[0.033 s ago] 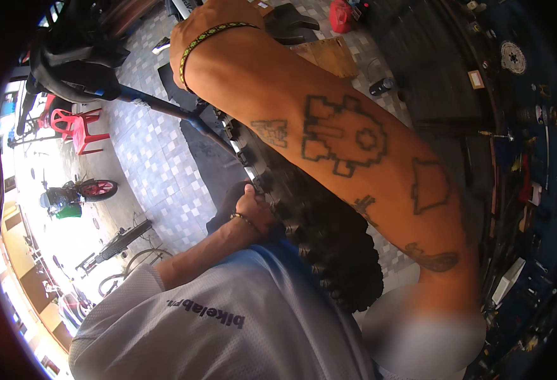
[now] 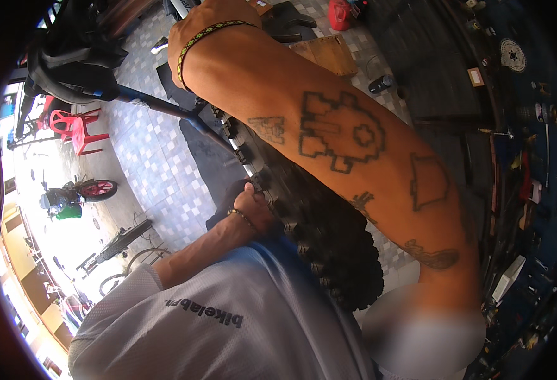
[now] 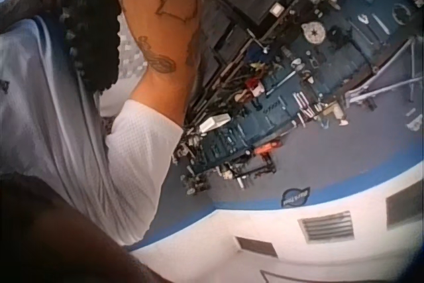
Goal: The person removes a bicycle cassette from a workbench, takes it to a tiled area, and scrubs it with a brush and soapy water. They then rinse the cassette with a hose.
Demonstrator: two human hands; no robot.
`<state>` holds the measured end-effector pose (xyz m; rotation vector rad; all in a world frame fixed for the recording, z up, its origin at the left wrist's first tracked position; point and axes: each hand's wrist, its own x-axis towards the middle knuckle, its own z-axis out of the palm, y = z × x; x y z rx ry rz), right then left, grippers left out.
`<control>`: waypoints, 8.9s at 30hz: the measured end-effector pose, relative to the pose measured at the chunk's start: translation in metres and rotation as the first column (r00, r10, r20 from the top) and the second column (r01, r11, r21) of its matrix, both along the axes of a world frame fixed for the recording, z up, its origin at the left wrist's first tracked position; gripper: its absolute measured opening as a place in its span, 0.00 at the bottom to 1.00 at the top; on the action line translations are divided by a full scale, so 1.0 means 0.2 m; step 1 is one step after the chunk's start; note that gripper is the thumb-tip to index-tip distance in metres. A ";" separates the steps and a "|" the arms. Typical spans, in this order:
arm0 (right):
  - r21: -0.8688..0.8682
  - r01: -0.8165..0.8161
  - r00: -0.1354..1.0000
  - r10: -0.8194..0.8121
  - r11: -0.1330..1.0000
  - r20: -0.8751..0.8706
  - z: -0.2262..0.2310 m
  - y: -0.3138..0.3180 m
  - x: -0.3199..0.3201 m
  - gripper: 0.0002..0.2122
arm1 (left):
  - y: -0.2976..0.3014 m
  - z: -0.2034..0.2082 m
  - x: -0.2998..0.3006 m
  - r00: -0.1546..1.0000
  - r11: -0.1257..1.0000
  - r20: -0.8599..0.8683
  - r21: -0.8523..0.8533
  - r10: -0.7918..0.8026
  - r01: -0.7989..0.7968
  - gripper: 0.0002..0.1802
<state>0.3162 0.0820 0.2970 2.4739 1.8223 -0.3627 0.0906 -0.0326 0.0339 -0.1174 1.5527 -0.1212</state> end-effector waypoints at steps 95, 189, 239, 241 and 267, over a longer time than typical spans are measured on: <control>0.199 0.622 0.209 0.085 0.758 -0.974 -0.51 -1.01 -0.11 0.15 | 0.25 -0.01 -0.53 0.510 0.712 0.562 0.684 -0.651 0.156 0.19; 0.281 0.591 0.269 0.143 0.757 -0.952 -0.52 -1.14 -0.20 0.21 | 0.27 0.17 -1.43 0.832 0.479 0.547 0.709 0.090 -0.518 0.23; 0.129 0.360 0.461 -0.056 0.924 -0.886 -1.93 -1.39 0.15 0.29 | -0.03 0.44 -0.06 0.911 -0.413 -0.402 0.848 -0.090 0.333 0.21; 0.062 0.427 0.315 -0.084 0.902 -0.945 -1.92 -1.43 0.12 0.28 | -0.19 0.43 0.00 0.966 -0.319 -0.247 0.923 -0.071 0.213 0.23; 0.124 0.320 0.825 -0.212 0.939 -0.523 -1.77 -2.93 -0.36 0.39 | -1.44 -0.85 0.19 0.955 0.212 0.250 0.936 0.157 -0.280 0.29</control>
